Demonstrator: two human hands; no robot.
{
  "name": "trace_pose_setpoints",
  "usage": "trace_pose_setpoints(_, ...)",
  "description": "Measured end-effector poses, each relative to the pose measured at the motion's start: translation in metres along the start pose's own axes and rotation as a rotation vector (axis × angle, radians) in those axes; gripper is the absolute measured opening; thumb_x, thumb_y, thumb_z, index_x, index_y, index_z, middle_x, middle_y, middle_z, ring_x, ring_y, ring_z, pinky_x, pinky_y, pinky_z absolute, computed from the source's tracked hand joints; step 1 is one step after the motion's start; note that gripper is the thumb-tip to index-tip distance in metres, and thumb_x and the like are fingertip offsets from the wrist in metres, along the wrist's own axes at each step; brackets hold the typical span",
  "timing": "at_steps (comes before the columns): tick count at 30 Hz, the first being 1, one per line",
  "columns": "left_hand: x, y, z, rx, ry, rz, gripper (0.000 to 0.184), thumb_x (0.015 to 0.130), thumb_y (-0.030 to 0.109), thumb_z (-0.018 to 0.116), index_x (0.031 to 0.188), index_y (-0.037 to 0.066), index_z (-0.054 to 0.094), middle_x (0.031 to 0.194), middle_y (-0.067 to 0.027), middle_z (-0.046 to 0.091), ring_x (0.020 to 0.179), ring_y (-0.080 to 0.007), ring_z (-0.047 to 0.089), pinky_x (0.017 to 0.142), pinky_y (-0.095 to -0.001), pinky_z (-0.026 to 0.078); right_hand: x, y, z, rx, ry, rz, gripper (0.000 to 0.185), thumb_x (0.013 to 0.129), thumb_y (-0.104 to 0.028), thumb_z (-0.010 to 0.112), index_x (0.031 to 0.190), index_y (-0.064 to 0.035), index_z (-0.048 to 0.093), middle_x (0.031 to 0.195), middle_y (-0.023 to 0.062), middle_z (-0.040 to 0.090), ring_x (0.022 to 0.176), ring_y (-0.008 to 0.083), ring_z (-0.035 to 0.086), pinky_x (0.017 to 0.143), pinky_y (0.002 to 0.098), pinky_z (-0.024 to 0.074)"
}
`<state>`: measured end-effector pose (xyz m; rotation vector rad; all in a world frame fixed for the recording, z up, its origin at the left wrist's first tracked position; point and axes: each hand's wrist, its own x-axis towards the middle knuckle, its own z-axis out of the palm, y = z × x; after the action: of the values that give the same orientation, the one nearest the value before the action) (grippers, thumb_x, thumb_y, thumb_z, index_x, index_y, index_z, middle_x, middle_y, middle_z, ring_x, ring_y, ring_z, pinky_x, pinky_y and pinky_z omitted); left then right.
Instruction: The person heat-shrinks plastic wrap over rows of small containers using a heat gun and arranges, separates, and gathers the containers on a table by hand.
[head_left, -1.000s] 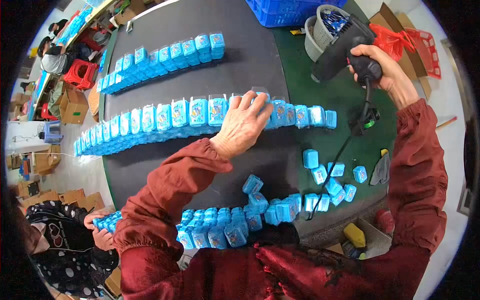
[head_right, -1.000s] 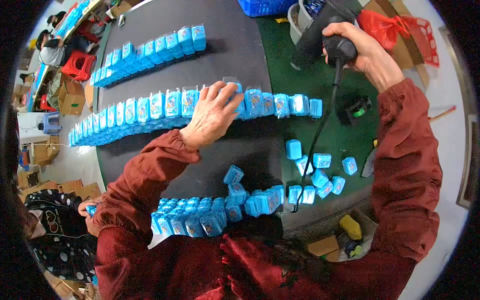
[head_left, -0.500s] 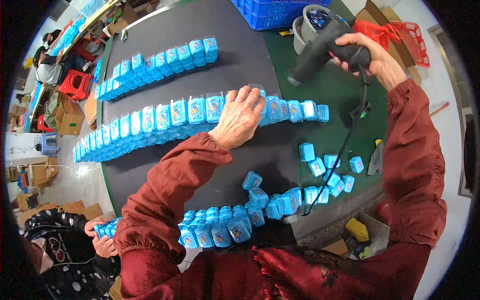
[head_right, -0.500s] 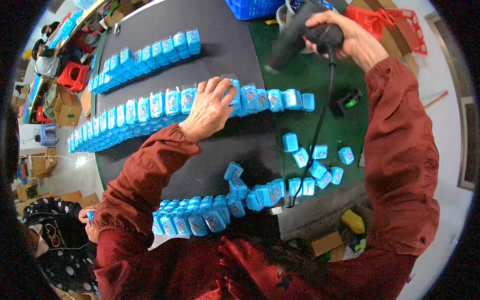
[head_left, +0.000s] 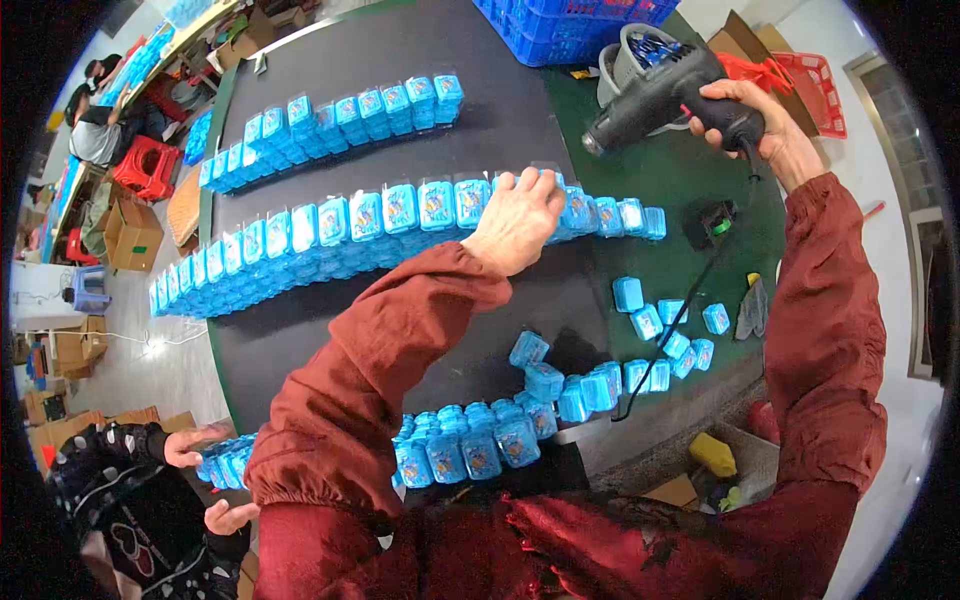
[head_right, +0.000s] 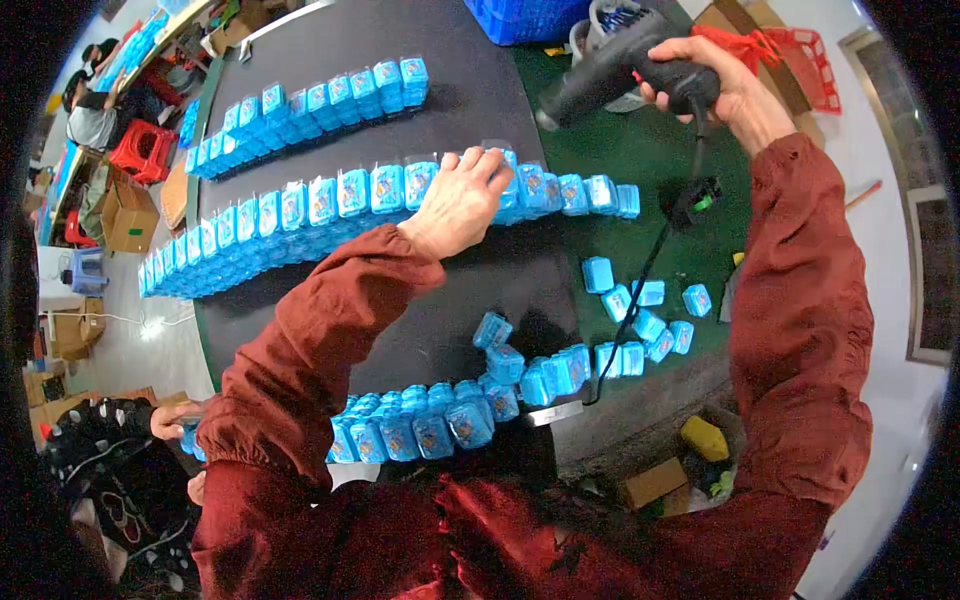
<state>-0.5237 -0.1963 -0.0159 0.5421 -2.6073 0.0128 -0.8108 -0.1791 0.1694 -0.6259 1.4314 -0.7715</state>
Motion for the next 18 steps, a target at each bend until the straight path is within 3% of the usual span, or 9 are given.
trace_pose_setpoints(8, -0.005, -0.001, -0.004, 0.015, 0.014, 0.018, 0.032, 0.065, 0.011, 0.061, 0.096, 0.005, 0.056, 0.109, -0.0138, 0.047, 0.095, -0.0283, 0.044, 0.074, -0.0387, 0.035, -0.004, 0.008, 0.025, 0.05, 0.202, -0.091, 0.029, 0.067, -0.021, 0.066, 0.086, -0.0006, 0.056, 0.071, 0.013, 0.061, 0.049, 0.0176, 0.055, 0.044, 0.0246, 0.0477)
trace_pose_setpoints(14, -0.017, -0.004, -0.007, 0.016, -0.003, 0.12, 0.041, 0.064, 0.011, 0.063, 0.103, 0.006, 0.054, 0.117, -0.0121, 0.044, 0.104, -0.0291, 0.042, 0.077, -0.0399, 0.034, -0.024, -0.023, 0.116, -0.011, 0.171, -0.146, 0.027, 0.068, -0.016, 0.067, 0.087, -0.0016, 0.055, 0.071, 0.0138, 0.061, 0.049, 0.0173, 0.055, 0.043, 0.0243, 0.0469)
trace_pose_setpoints(18, -0.025, -0.012, -0.004, 0.002, -0.071, 0.12, 0.043, 0.068, 0.009, 0.059, 0.109, 0.005, 0.05, 0.126, -0.0101, 0.041, 0.114, -0.0288, 0.04, 0.08, -0.04, 0.036, 0.005, 0.004, 0.079, -0.031, 0.238, -0.148, 0.029, 0.068, -0.019, 0.067, 0.087, -0.0014, 0.055, 0.071, 0.013, 0.061, 0.05, 0.0173, 0.057, 0.041, 0.0238, 0.0451)
